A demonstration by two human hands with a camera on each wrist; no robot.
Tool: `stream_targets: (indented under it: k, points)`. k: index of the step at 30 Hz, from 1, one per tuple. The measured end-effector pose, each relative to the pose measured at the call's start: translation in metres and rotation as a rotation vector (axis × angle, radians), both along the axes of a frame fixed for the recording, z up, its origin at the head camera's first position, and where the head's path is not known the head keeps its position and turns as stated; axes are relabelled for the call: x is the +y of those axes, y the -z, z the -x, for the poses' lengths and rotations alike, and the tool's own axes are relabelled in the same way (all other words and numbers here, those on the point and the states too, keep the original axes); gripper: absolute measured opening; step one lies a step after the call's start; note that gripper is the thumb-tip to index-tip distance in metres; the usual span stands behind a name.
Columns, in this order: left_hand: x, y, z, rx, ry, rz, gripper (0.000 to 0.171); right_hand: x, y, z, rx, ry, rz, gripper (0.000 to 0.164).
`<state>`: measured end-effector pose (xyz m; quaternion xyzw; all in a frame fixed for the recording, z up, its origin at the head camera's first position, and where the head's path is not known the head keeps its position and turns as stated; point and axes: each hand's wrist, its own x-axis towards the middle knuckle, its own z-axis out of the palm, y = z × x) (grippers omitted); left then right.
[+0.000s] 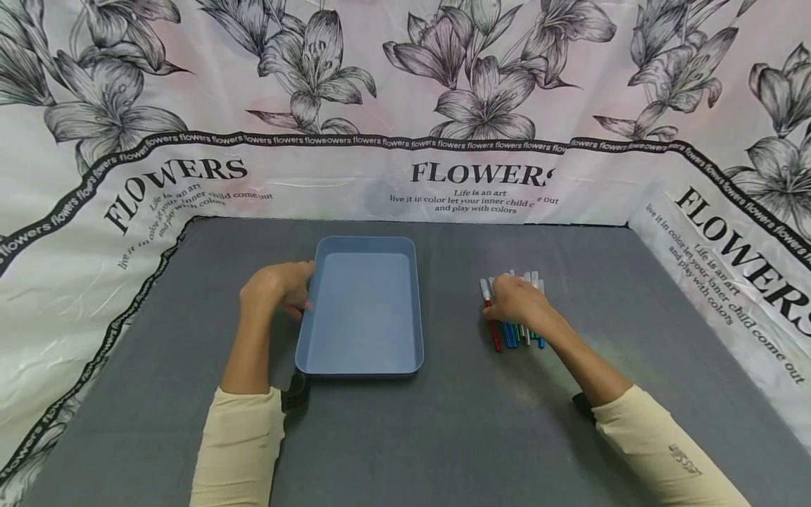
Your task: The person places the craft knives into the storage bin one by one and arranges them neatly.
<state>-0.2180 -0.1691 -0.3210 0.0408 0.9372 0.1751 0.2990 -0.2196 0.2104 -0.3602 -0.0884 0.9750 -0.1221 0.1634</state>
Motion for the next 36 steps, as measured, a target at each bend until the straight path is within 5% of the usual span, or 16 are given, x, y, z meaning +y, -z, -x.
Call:
stream_targets:
  k: [16, 25, 36]
  points:
    - [0.001, -0.001, 0.004, -0.069, -0.075, 0.003, 0.1, 0.005, -0.014, 0.002, 0.001, 0.043, 0.165, 0.053]
    - [0.003, -0.002, 0.003, -0.066, -0.059, -0.001, 0.101, 0.007, -0.02, -0.003, -0.009, 0.088, 0.301, 0.05]
    - [0.0, 0.003, 0.002, -0.07, -0.052, -0.036, 0.099, -0.026, -0.032, -0.007, 0.033, 0.046, 0.41, 0.04]
